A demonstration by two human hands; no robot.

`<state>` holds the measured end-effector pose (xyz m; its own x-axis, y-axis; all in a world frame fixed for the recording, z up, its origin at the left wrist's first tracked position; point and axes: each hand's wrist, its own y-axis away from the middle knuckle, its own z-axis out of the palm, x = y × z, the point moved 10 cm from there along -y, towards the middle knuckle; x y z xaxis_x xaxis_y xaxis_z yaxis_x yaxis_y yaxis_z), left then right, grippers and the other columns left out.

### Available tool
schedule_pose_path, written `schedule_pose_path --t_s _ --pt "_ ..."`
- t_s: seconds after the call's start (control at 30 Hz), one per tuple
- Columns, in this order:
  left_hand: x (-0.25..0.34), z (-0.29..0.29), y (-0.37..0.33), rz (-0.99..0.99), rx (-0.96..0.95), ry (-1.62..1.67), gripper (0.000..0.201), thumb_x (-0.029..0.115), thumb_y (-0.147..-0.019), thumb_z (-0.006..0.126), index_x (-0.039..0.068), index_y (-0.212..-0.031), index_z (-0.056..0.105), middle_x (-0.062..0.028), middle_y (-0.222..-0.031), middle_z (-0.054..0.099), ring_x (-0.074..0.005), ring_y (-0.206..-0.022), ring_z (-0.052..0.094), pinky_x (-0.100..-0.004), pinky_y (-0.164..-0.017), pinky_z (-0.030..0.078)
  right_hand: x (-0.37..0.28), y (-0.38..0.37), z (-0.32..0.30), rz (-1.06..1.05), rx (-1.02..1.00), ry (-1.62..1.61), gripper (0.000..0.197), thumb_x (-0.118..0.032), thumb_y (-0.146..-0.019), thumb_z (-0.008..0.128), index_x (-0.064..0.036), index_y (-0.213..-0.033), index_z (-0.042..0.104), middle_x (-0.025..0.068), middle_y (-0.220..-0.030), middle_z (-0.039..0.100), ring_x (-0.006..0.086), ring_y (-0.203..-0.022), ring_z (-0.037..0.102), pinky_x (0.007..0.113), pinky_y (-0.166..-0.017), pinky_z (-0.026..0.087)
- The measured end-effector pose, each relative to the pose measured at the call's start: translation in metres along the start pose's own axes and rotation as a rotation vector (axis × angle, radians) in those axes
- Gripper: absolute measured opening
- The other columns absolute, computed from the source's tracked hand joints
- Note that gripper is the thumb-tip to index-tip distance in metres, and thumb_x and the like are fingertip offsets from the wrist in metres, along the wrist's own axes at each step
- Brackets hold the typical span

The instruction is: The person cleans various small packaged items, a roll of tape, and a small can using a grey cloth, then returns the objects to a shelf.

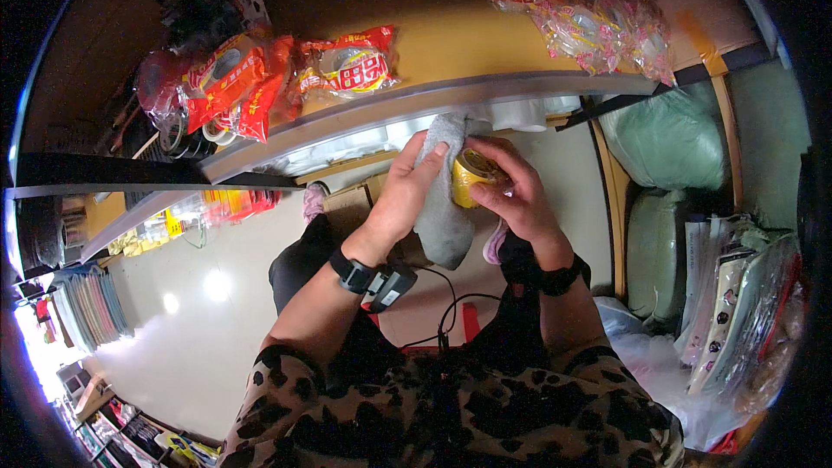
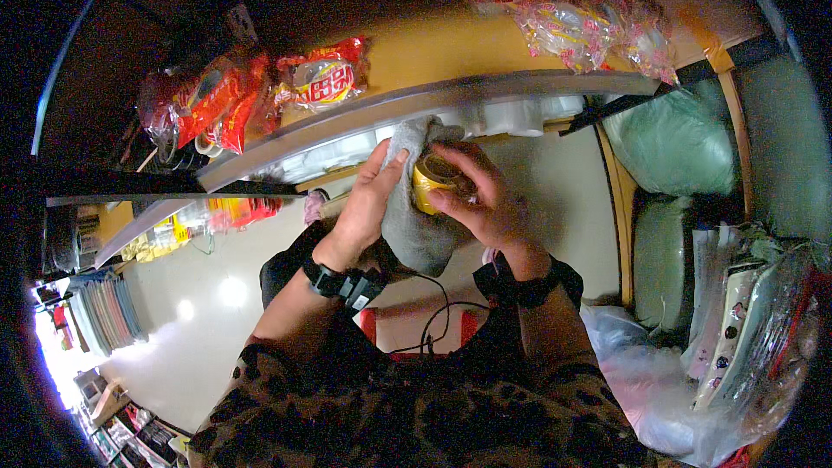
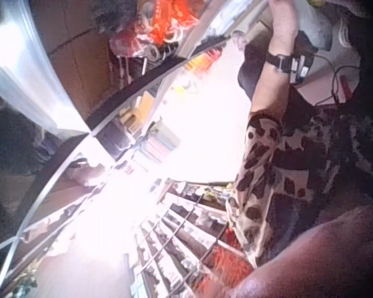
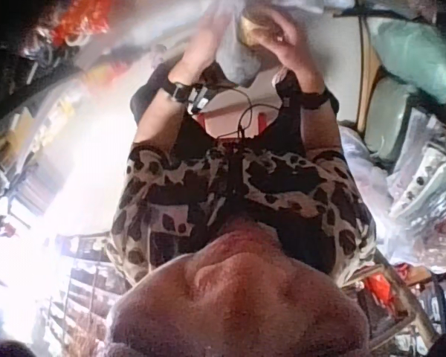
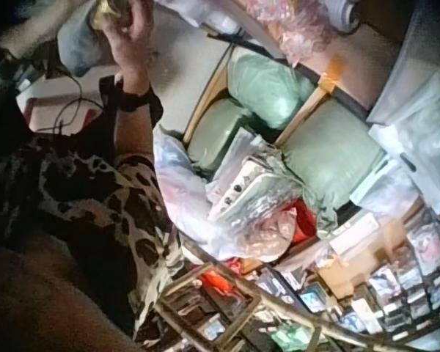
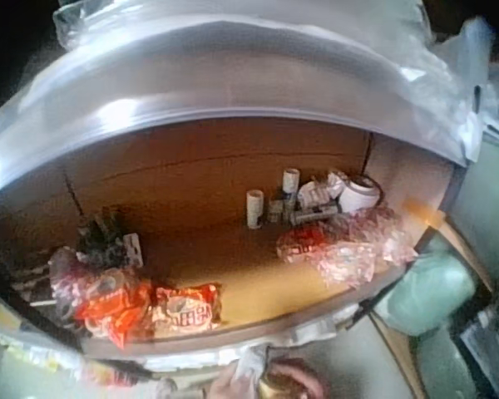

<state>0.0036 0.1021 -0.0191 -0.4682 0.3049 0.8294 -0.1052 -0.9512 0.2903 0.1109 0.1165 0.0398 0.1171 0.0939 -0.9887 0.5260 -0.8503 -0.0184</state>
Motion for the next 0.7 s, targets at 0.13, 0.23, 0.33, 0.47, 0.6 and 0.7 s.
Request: schedule_pose_path --t_s 0.13,0.23,0.33,0.47,0.6,0.7 --pt "-0.01 -0.009 0.002 -0.135 0.131 -0.107 0.055 0.026 -0.086 0.052 -0.004 -0.127 0.03 -0.0095 -0.117 0.046 -0.0156 -0.108 0.041 -0.0249 -0.092 0.031 0.018 0.006 -0.003 0.076 -0.02 -0.277 0.048 -0.022 -0.079 0.056 0.0022 -0.119 0.044 0.0085 -0.116 0.047 0.017 -0.103 0.048 0.028 -0.09 0.035" --pt "-0.025 -0.011 -0.002 -0.188 0.082 -0.081 0.067 0.032 -0.084 0.055 -0.006 -0.13 0.023 -0.0141 -0.123 0.042 -0.0188 -0.115 0.036 -0.0269 -0.097 0.026 0.022 0.005 -0.006 0.072 -0.044 -0.433 0.053 -0.03 -0.081 0.053 0.0035 -0.12 0.042 0.0101 -0.123 0.044 0.0178 -0.103 0.049 0.03 -0.091 0.035" --pt "-0.04 -0.011 -0.01 -0.176 0.014 0.021 0.067 0.046 -0.085 0.046 -0.001 -0.13 0.027 -0.0111 -0.122 0.044 -0.0206 -0.115 0.038 -0.0295 -0.096 0.029 -0.002 0.001 -0.011 -0.069 0.114 -0.452 0.06 -0.031 -0.078 0.058 0.0019 -0.123 0.038 0.0103 -0.124 0.042 0.0199 -0.11 0.044 0.032 -0.095 0.032" --pt "-0.017 0.031 0.008 -0.24 -0.355 0.432 0.065 0.052 -0.085 0.039 0.003 -0.126 0.031 -0.0096 -0.124 0.041 -0.0196 -0.115 0.039 -0.0321 -0.095 0.034 -0.028 0.003 0.017 -0.299 0.015 0.411 0.069 -0.02 -0.071 0.067 -0.0015 -0.128 0.032 0.0137 -0.128 0.038 0.0247 -0.116 0.039 0.034 -0.098 0.029" --pt "0.001 0.027 0.005 -0.056 -0.33 0.16 0.062 0.036 -0.086 0.047 0.003 -0.13 0.021 -0.0126 -0.119 0.044 -0.0232 -0.109 0.046 -0.0352 -0.093 0.038 -0.025 0.001 0.021 -0.287 0.032 0.249 0.081 -0.014 -0.068 0.069 -0.0035 -0.132 0.021 0.0152 -0.128 0.038 0.0257 -0.119 0.036 0.035 -0.098 0.029" --pt "-0.006 0.015 0.005 -0.149 -0.27 0.142 0.056 0.019 -0.081 0.049 0.002 -0.128 0.024 -0.0128 -0.115 0.046 -0.0231 -0.105 0.048 -0.0353 -0.092 0.038 -0.028 0.0 0.028 -0.339 0.013 0.418 0.084 -0.017 -0.066 0.071 -0.0034 -0.132 0.021 0.016 -0.13 0.035 0.027 -0.121 0.033 0.035 -0.098 0.028"
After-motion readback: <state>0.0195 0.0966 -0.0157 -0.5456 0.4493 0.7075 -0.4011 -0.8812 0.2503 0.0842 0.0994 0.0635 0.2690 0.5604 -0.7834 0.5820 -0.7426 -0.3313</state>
